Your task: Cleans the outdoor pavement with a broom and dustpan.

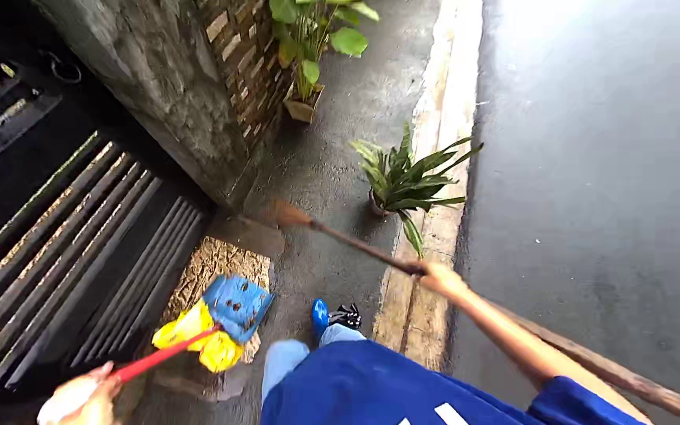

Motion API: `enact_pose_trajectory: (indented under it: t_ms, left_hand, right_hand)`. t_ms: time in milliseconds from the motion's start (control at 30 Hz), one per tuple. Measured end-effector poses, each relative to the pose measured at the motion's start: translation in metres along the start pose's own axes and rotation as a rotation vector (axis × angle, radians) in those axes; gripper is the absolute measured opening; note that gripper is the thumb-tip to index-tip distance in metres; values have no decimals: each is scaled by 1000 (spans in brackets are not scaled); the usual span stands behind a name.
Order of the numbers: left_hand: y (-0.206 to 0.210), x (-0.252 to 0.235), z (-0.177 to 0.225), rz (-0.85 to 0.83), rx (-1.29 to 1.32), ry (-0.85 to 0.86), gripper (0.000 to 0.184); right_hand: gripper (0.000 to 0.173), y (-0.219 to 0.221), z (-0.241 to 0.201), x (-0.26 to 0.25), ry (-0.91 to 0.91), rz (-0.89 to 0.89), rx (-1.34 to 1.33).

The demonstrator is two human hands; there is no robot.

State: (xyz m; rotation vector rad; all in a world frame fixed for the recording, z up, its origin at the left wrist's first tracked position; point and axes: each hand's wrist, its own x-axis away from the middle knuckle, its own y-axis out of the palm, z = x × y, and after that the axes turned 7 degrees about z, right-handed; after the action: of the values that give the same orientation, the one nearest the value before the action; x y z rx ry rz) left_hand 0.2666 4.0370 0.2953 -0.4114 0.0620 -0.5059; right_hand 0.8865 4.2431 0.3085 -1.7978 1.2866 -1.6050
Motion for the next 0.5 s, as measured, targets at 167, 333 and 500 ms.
enact_pose_trajectory:
  t_ms: [167,333,500]
  left_hand:
    - [129,-68,48,-36,53,86,36]
    - [248,-150,39,-110,134,158,32]
    - [344,-207,42,-145,14,53,25]
  right_hand:
    - [39,-62,-51,-118,216,179,111]
    - [42,7,-155,-171,332,60,136]
    - [44,9,-189,-191,139,-213,40]
